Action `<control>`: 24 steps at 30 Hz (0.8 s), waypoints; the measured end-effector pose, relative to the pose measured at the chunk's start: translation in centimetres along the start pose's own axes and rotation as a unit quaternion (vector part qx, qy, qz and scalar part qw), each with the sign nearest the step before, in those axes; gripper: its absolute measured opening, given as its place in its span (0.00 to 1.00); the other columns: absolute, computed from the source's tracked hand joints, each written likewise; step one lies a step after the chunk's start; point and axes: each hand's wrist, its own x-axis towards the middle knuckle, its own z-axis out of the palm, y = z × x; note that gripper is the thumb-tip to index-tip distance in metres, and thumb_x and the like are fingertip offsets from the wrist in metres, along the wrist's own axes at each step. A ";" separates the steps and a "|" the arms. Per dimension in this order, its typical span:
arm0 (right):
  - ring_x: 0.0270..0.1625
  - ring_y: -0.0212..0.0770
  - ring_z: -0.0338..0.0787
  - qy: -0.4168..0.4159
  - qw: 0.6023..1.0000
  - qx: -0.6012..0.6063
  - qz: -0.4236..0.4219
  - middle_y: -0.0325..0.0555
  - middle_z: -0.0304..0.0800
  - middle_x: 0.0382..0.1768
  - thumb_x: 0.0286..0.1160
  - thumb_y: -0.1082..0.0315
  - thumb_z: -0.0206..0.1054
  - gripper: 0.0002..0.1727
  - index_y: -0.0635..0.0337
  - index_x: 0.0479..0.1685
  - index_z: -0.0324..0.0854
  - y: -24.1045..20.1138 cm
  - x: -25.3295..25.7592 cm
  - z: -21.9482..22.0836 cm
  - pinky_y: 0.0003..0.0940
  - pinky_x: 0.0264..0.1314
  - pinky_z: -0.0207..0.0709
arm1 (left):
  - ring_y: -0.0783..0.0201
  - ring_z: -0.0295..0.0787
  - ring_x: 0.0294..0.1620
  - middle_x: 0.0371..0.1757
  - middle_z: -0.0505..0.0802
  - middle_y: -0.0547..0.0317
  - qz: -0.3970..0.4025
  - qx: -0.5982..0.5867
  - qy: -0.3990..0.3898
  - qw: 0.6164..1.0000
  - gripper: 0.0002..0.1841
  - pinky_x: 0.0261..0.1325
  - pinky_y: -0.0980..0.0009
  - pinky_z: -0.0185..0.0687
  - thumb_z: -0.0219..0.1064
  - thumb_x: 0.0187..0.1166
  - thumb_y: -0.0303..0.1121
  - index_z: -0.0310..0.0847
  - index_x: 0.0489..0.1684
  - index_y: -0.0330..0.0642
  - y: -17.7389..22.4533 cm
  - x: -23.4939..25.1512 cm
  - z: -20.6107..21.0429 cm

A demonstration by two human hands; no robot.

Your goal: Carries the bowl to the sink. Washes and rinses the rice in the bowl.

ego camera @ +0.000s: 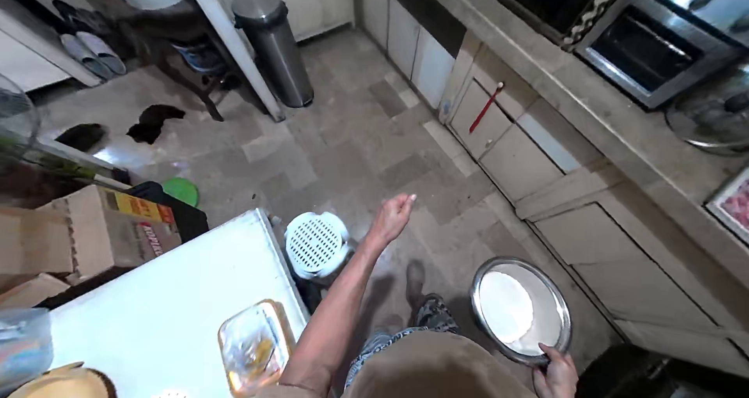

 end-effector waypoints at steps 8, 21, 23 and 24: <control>0.55 0.41 0.85 -0.129 0.989 -0.064 0.042 0.51 0.77 0.66 0.76 0.75 0.59 0.35 0.52 0.86 0.57 -9.4 12.8 28.3 0.42 0.50 0.85 | 0.57 0.83 0.36 0.40 0.88 0.48 -0.390 -0.062 0.140 0.908 0.22 0.44 0.55 0.82 0.43 0.92 0.38 0.84 0.55 0.35 -18.4 5.0 -11.0; 0.56 0.41 0.92 -0.361 0.929 -0.060 -0.057 0.51 0.86 0.65 0.72 0.81 0.60 0.34 0.60 0.83 0.66 -25.3 16.9 81.3 0.42 0.54 0.91 | 0.61 0.87 0.40 0.45 0.92 0.50 -0.382 -0.163 0.099 0.904 0.22 0.50 0.58 0.85 0.57 0.89 0.48 0.87 0.57 0.37 -23.0 38.3 -21.1; 0.57 0.41 0.92 -0.368 0.927 -0.058 -0.044 0.52 0.86 0.64 0.72 0.81 0.60 0.33 0.60 0.83 0.66 -26.9 16.0 86.5 0.42 0.55 0.91 | 0.56 0.90 0.53 0.54 0.93 0.47 -0.336 -0.159 -0.017 0.928 0.29 0.63 0.51 0.84 0.58 0.86 0.59 0.86 0.62 0.39 -23.6 48.5 -23.4; 0.56 0.41 0.93 -0.372 0.926 -0.055 -0.041 0.52 0.87 0.63 0.72 0.82 0.60 0.32 0.61 0.81 0.67 -27.9 15.5 89.6 0.42 0.54 0.91 | 0.55 0.91 0.56 0.55 0.93 0.48 -0.304 -0.141 -0.060 0.940 0.32 0.66 0.48 0.84 0.59 0.83 0.62 0.86 0.63 0.41 -24.1 53.3 -24.8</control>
